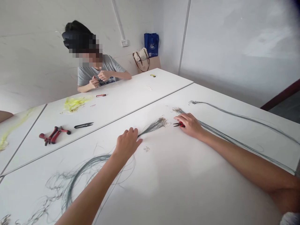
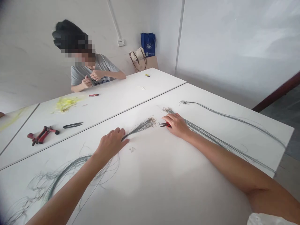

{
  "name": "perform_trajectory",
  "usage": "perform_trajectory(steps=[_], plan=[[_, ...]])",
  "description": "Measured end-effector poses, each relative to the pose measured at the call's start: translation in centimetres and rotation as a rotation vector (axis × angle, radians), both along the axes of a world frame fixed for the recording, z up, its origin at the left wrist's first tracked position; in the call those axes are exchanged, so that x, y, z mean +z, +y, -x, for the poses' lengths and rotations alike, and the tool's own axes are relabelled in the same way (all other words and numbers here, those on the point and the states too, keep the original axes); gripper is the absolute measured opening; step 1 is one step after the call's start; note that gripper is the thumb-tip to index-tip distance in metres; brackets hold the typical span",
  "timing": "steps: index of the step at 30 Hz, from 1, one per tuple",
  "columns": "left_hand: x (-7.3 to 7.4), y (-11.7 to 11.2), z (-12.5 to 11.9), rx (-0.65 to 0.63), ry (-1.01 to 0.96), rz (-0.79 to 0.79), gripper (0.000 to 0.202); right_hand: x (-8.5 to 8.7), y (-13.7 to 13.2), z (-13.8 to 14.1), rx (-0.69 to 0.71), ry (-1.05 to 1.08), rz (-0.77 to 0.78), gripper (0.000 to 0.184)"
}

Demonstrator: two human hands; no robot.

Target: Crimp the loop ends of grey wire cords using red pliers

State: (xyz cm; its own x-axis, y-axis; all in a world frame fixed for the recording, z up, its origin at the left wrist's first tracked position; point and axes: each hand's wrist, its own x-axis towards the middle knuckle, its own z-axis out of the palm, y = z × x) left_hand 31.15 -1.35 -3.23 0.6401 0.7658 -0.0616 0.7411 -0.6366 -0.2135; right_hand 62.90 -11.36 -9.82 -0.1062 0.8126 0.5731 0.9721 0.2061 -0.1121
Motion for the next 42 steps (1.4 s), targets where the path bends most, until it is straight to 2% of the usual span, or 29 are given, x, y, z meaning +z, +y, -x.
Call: perform_trajectory(steps=[3,6,10,13,15,18,22,24,29,34,37,42], plan=[[0.1,-0.8,0.2,-0.052,0.038,0.022,0.025,-0.1,0.1,0.0,0.001,-0.014,-0.001,0.039],[0.4,-1.8,-0.3,-0.044,-0.078,0.087,0.024,-0.1,0.0,-0.2,-0.001,-0.023,-0.020,0.038],[1.2,-1.9,-0.7,0.130,-0.331,0.359,0.016,-0.2,0.0,-0.2,-0.001,-0.007,-0.007,0.038],[1.7,-1.3,-0.1,0.162,-0.463,0.606,0.017,-0.2,-0.1,-0.2,-0.007,-0.001,-0.001,0.038],[1.9,-1.2,0.4,0.172,-0.452,0.664,0.023,-0.2,-0.1,-0.2,-0.011,-0.004,0.001,0.036],[1.9,-1.8,0.6,0.126,-0.258,0.509,0.035,-0.2,-0.1,-0.1,-0.017,-0.008,0.013,0.035],[1.5,-3.1,0.1,0.021,0.012,0.269,0.016,-0.3,-0.1,-0.1,-0.014,-0.004,0.028,0.036],[1.4,-3.3,-0.2,0.008,0.042,0.216,0.024,-0.3,0.0,-0.2,-0.012,-0.003,0.032,0.035],[2.1,-2.2,-0.2,0.023,0.005,0.177,0.026,-0.5,0.0,-0.4,-0.007,-0.012,0.032,0.034],[3.1,-1.7,0.3,0.020,0.011,0.243,0.018,-0.5,0.0,-0.4,-0.007,-0.005,0.023,0.036],[2.7,-2.6,0.5,-0.006,0.067,0.241,0.013,-0.4,-0.1,-0.3,-0.009,-0.005,0.025,0.035],[1.7,-3.4,0.6,-0.006,0.091,0.171,0.025,-0.3,-0.1,-0.3,-0.007,-0.022,0.027,0.034]])
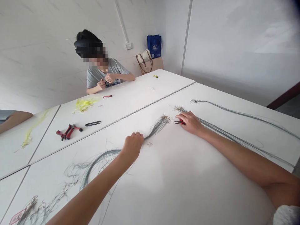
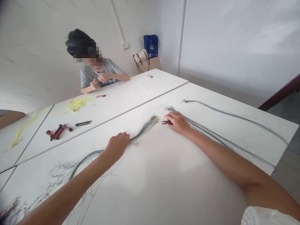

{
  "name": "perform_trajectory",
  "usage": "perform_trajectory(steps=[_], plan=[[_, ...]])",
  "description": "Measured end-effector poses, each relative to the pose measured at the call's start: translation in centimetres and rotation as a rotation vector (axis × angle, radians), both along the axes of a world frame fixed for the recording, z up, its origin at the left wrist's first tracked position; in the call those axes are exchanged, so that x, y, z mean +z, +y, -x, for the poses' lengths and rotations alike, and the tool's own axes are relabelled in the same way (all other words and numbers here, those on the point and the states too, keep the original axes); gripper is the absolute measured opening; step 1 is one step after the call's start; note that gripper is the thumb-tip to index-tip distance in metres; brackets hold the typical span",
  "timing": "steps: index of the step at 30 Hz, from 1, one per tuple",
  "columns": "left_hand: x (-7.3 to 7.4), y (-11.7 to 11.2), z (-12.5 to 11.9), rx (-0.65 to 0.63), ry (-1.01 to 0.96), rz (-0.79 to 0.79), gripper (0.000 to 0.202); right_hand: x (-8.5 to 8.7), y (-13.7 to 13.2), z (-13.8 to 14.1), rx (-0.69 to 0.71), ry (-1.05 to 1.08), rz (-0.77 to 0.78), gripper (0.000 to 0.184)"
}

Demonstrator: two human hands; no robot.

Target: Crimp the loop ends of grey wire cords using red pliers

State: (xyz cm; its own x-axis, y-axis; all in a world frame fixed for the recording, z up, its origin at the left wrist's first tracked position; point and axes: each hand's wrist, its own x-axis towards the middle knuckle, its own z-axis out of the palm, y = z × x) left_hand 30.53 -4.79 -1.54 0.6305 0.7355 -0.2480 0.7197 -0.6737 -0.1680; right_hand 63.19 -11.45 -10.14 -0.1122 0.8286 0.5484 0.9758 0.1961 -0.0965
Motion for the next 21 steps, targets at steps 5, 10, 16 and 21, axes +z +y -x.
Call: perform_trajectory(steps=[5,10,16,21], plan=[[1.4,2.3,0.5,0.080,-0.100,0.055,0.026,0.0,0.0,0.0,0.002,0.001,-0.007,0.035],[2.8,3.8,1.5,0.094,-0.147,0.160,0.026,-0.1,0.0,-0.1,0.011,0.005,-0.007,0.034],[0.9,2.4,2.4,0.032,0.009,0.083,0.007,0.1,-0.1,0.0,0.005,0.001,0.011,0.032],[0.1,2.3,2.2,0.075,-0.077,0.076,0.015,0.1,-0.1,0.1,-0.008,0.015,0.040,0.032]])
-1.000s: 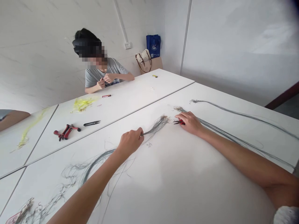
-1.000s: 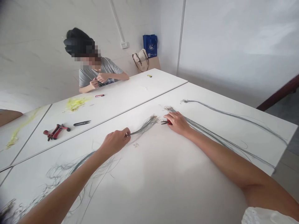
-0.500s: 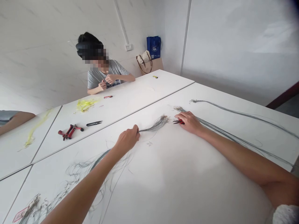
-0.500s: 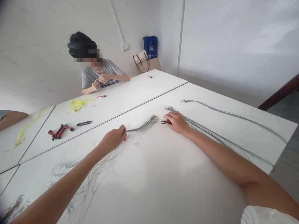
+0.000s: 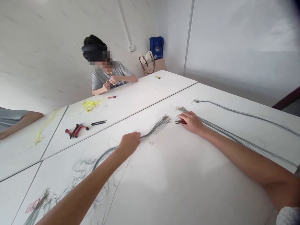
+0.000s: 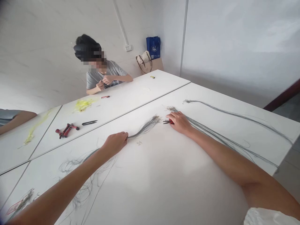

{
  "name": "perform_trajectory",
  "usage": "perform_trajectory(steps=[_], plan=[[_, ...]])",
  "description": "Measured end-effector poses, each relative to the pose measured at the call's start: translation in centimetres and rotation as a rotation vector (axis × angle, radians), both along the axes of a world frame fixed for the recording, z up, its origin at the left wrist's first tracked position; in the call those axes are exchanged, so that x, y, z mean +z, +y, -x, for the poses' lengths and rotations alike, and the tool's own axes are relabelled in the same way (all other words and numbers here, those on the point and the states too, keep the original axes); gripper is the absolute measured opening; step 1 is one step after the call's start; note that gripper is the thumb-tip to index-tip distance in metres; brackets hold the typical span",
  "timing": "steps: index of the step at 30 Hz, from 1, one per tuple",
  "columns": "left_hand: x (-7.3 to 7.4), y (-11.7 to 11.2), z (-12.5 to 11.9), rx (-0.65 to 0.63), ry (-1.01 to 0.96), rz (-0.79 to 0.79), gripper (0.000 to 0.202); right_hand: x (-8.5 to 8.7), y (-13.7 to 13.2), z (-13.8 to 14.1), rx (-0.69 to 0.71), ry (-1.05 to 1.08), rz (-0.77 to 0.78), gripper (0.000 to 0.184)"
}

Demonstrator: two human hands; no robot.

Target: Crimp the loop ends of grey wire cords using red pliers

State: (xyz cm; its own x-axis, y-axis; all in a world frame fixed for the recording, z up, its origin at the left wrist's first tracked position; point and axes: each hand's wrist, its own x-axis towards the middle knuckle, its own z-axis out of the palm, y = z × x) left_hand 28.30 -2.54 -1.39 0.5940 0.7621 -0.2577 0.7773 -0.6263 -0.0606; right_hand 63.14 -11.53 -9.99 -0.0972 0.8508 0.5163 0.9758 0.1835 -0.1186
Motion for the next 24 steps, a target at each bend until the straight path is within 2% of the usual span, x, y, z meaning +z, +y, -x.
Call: perform_trajectory(steps=[4,7,11,16,19,21,22,24], plan=[[1.3,1.3,0.0,0.109,-0.159,0.107,0.016,-0.1,0.0,-0.1,0.009,0.015,0.002,0.034],[2.3,2.3,0.3,0.191,-0.258,0.254,0.017,-0.1,0.0,0.0,0.012,0.035,0.010,0.034],[3.6,3.0,0.4,0.226,-0.332,0.466,0.016,-0.2,0.1,-0.1,0.017,0.114,0.027,0.035],[6.7,3.0,-1.1,0.263,-0.515,0.789,0.023,0.3,-0.3,0.1,0.002,0.237,0.019,0.036],[9.0,2.7,-2.7,0.294,-0.711,0.879,0.017,1.7,-0.8,1.7,-0.035,0.347,-0.002,0.027],[10.3,2.2,-3.8,0.345,-0.919,0.996,0.017,3.3,-1.1,4.1,-0.024,0.482,0.011,0.022],[10.9,1.9,-4.4,0.368,-1.028,1.071,0.019,4.3,-1.3,5.6,0.006,0.562,0.034,0.025],[11.8,1.1,-5.4,0.379,-1.186,1.185,0.022,6.4,-1.4,9.2,0.196,1.050,0.175,0.028]])
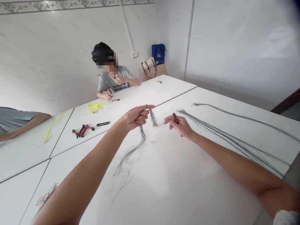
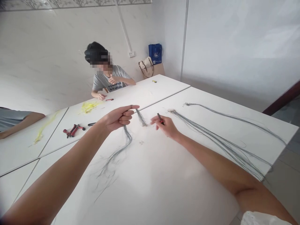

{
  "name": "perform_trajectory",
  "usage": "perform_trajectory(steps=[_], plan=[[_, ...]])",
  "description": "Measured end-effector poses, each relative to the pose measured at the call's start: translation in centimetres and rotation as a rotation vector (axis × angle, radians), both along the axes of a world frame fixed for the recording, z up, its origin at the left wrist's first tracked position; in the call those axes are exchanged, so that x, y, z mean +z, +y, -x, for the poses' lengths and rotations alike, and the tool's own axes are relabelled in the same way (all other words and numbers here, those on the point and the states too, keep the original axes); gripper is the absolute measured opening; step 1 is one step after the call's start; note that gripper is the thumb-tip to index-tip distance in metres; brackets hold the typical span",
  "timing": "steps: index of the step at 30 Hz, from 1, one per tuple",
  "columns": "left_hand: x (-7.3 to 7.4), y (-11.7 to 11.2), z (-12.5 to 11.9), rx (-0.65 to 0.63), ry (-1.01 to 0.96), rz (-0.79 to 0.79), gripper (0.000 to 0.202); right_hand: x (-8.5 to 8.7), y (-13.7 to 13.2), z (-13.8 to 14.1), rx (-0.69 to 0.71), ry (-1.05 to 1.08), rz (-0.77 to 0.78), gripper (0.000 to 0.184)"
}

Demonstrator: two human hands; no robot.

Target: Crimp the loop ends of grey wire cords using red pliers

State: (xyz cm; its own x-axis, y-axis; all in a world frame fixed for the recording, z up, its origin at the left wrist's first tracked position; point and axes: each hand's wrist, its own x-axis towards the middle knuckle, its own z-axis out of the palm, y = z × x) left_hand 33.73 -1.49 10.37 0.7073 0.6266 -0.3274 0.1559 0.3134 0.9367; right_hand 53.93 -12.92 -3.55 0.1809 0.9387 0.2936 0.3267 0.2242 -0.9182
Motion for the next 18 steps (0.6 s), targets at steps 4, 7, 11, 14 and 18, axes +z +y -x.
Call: perform_trajectory(steps=[4,7,11,14,18], plan=[[1.1,-1.4,-1.3,0.021,-0.114,0.049,0.023,3.2,0.3,6.7,0.410,0.511,0.133,0.038],[2.0,-1.7,-1.2,0.079,-0.154,0.022,0.022,3.9,0.2,9.3,0.673,0.694,0.170,0.034],[4.0,-0.9,0.6,0.200,-0.216,-0.050,0.020,3.8,-1.5,9.1,0.794,0.657,0.195,0.018],[5.6,0.0,2.3,0.310,-0.251,-0.085,0.020,3.6,-3.7,7.4,0.769,0.491,0.268,0.018],[7.1,1.3,4.2,0.391,-0.314,-0.115,0.019,3.3,-6.8,5.1,0.683,0.300,0.351,0.024]])
